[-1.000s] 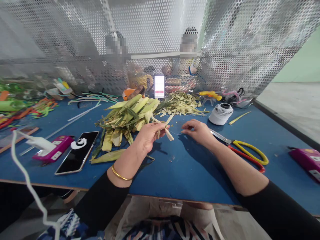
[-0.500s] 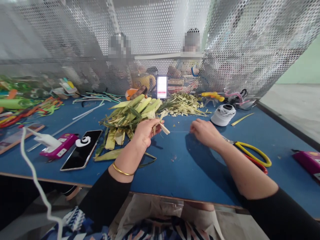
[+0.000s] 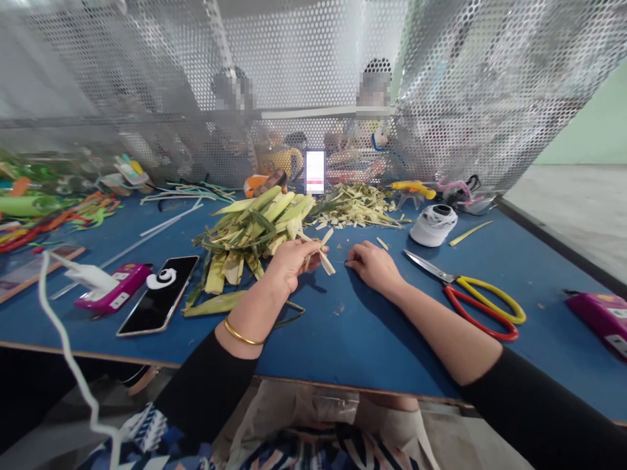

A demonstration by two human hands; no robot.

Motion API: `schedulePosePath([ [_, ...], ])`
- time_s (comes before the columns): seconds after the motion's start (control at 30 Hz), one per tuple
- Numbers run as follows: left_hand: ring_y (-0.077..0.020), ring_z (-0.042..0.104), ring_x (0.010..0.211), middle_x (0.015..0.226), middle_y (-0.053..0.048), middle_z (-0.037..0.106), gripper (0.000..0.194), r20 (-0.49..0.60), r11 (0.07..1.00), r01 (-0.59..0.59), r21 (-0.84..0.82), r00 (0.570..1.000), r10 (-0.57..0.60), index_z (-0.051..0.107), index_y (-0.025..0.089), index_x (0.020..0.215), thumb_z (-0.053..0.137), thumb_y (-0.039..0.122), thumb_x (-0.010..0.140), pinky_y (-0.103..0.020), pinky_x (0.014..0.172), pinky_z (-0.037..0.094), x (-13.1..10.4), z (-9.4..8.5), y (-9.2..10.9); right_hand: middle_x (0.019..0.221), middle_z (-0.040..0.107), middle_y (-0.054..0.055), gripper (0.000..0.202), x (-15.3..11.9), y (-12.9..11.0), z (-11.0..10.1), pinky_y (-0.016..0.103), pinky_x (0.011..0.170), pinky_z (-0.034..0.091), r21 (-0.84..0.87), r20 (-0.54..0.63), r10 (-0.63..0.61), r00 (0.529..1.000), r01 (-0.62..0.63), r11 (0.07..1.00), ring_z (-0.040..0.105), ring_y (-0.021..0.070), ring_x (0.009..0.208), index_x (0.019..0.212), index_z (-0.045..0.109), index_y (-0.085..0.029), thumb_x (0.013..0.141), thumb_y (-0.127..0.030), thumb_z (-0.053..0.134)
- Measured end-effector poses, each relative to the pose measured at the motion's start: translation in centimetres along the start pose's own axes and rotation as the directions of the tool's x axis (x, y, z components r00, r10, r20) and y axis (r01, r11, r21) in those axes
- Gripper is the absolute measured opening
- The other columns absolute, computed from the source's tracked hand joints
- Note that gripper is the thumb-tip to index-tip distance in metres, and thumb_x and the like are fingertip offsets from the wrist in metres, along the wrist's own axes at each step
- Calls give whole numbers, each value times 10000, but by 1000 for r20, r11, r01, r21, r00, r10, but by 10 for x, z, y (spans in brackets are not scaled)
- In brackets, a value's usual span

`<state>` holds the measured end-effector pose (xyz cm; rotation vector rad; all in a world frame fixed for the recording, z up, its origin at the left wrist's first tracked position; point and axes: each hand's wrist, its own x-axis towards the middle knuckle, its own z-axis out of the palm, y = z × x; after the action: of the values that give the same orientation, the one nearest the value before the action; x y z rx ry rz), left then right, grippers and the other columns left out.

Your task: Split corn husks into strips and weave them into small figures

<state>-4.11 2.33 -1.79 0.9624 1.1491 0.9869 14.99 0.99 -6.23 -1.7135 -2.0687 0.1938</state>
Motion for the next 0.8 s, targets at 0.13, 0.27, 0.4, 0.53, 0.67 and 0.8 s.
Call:
schedulePosePath([
  [0.13,-186,652,732,785,-94,702,56,20,998,36,46,999,-37,682,173,742,723,198,714,-260,559,485,-4,4,-1,901,622,80,84,1,-2,-3,311,730,386,-1,-29,-40,999,40,999,574,208,837,761,574,-194,845,-193,573],
  [0.27,-138,619,648,732,-71,695,54,50,997,71,42,996,-73,689,161,686,738,169,710,-211,503,429,-7,7,-2,731,629,20,109,-4,-5,-16,287,663,399,298,-44,31,999,-17,954,581,174,696,766,488,-222,873,-199,490],
  [0.4,-104,588,596,679,-51,676,35,141,990,139,-1,980,-138,707,139,698,735,143,719,-193,508,420,-9,10,-3,542,537,-54,147,-9,-8,-21,254,513,367,554,64,46,997,-74,829,492,121,458,724,466,-232,861,-283,488],
  [0.53,-94,600,589,682,-51,691,71,285,966,255,-37,930,-234,696,129,685,715,128,753,-195,577,477,-9,11,-7,503,495,-68,146,-11,-12,-17,239,448,317,618,65,39,997,-70,783,434,103,406,708,473,-227,826,-310,501],
  [0.67,-136,665,671,780,-92,734,67,342,957,288,30,897,-280,704,109,742,713,164,780,-249,699,537,-7,12,-11,519,507,-66,142,-11,-14,-19,234,449,302,631,49,62,997,-78,772,392,87,407,708,475,-219,810,-314,506],
  [0.8,-133,663,636,723,-86,723,122,252,973,219,79,940,-232,684,102,686,707,164,788,-266,720,543,-9,14,-11,581,562,-49,92,-11,-11,-30,243,477,311,585,108,51,993,-105,804,396,93,439,792,562,-201,775,-291,556],
])
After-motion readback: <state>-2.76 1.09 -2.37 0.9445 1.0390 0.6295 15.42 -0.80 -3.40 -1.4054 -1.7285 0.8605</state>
